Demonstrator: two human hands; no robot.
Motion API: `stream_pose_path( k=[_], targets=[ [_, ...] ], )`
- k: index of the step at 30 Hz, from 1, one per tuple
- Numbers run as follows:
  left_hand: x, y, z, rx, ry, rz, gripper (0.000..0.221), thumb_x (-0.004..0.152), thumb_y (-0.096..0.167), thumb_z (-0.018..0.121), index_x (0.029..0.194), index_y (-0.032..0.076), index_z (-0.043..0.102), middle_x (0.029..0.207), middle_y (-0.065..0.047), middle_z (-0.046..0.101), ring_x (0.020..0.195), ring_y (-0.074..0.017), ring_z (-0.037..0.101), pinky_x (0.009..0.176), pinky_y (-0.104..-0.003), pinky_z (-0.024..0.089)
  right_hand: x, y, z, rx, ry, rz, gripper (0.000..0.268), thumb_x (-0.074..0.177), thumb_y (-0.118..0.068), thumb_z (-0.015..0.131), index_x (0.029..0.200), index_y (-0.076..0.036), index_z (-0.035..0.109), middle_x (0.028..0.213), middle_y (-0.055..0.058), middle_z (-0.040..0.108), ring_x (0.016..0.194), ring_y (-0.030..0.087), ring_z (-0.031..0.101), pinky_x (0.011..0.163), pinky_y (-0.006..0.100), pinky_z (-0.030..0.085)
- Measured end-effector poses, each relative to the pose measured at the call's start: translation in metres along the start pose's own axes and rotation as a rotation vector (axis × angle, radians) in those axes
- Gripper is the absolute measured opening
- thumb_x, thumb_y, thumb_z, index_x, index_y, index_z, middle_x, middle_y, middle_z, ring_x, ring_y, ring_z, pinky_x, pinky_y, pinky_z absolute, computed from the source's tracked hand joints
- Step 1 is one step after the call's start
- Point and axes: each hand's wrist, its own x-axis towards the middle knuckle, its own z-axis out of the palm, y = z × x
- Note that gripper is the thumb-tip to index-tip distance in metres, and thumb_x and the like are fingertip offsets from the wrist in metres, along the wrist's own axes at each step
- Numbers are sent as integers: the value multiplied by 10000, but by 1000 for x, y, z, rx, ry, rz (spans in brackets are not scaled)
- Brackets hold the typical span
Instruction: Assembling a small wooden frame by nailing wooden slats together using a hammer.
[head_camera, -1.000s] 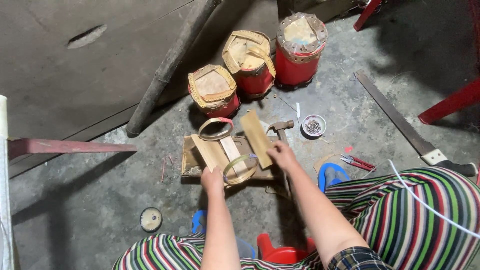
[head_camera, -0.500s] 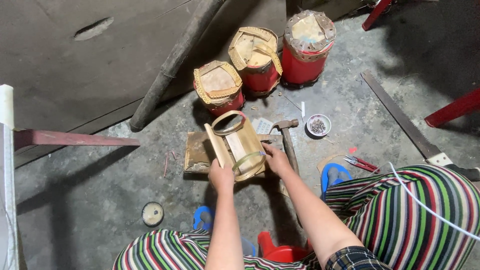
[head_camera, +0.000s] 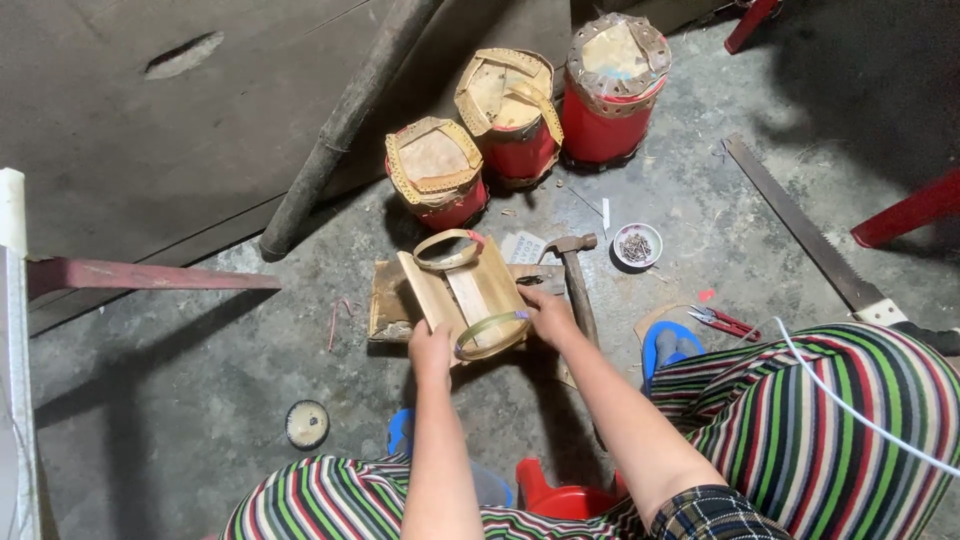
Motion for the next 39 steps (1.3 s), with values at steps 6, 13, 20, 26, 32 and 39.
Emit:
stream_pose_path(
  k=[6,13,20,26,32,39],
  targets=[
    [2,-1,-2,-142,-48,-61,502,793,127,657,1292,112,709,1181,-189,727,1147,-345,687,911,-480,583,-13,-20,-9,-191,26,-15,496,957,-272,683,1434,-384,607,1358,78,688,1307,308,610,1135,427,479],
    [12,-11,-2,-116,-56,-61,450,820,153,665,1260,67,711,1194,-227,713,1153,-354,683,883,-503,588,-12,-11,-4,-141,38,-13,504,967,-243,664,1444,-390,595,1369,81,669,1318,323,593,1145,437,466],
    [34,-30,2,-169,23,-66,410,828,133,628,1217,44,721,1054,-195,729,975,-296,709,793,-446,593,4,5,5,-57,47,37,494,959,-216,651,1424,-381,619,1321,49,684,1314,269,599,1128,408,478],
    [29,-25,18,44,75,75,404,883,174,652,1264,56,715,1167,-212,727,1186,-354,668,989,-492,539,-4,-4,-2,-175,60,20,435,958,-225,644,1368,-369,668,1251,62,701,1270,296,621,1116,425,490],
    [10,-12,27,272,101,186,424,875,195,572,1269,80,680,1185,-174,723,1174,-355,677,1007,-485,552,-9,-6,-15,-18,63,42,478,961,-80,567,1331,-351,704,1283,56,708,1286,280,610,1123,407,470],
    [1,-9,32,311,119,220,459,881,177,548,1320,84,645,1235,-149,704,1188,-357,670,1011,-488,547,-20,-14,-44,326,-129,20,670,772,-8,642,1403,-231,657,1273,133,715,1234,289,618,1099,420,474]
  ],
)
